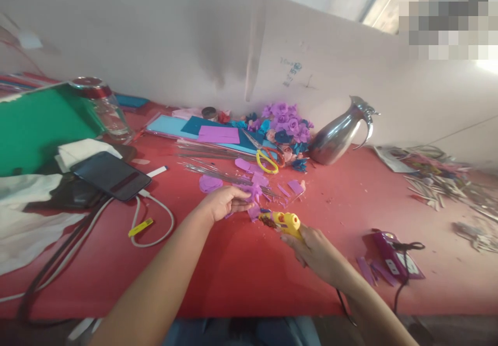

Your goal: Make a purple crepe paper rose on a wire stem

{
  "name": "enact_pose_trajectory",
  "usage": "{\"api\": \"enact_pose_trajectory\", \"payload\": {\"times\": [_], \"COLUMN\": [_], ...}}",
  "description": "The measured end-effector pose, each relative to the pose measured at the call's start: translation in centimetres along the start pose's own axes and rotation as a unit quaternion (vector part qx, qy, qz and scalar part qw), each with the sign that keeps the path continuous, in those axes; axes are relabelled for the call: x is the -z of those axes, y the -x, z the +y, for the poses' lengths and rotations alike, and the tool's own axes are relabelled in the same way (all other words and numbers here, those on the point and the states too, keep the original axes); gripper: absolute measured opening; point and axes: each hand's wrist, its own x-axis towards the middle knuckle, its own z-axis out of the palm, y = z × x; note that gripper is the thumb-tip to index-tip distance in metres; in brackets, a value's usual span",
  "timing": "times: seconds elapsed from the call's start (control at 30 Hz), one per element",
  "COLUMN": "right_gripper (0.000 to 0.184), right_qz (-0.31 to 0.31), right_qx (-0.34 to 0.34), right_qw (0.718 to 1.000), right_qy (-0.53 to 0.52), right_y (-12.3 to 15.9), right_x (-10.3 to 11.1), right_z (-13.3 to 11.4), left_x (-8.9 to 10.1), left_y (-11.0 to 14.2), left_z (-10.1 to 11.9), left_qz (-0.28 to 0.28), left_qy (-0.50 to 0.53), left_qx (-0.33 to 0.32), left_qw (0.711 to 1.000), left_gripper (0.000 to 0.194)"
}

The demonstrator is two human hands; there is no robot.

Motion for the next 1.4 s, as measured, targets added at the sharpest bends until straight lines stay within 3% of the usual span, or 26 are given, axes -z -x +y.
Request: {"api": "enact_pose_trajectory", "payload": {"times": [0.83, 1.07, 1.4], "right_gripper": [0.033, 0.037, 0.036], "right_qz": [-0.004, 0.020, 0.021], "right_qx": [0.001, -0.014, -0.016], "right_qw": [1.000, 1.000, 1.000], "right_qy": [-0.006, 0.020, -0.001], "right_y": [0.12, 0.24, 0.10], "right_x": [0.11, 0.53, 0.57], "right_z": [0.03, -0.09, 0.24], "left_x": [0.27, 0.79, 0.46], "left_y": [-0.30, -0.71, -0.35], "left_z": [-0.28, -0.51, -0.31], "left_qz": [-0.009, -0.030, -0.008], "left_qy": [0.001, -0.004, -0.002], "left_qx": [0.002, -0.002, 0.001], "left_qw": [1.000, 1.000, 1.000], "left_gripper": [0.011, 0.010, 0.011]}}
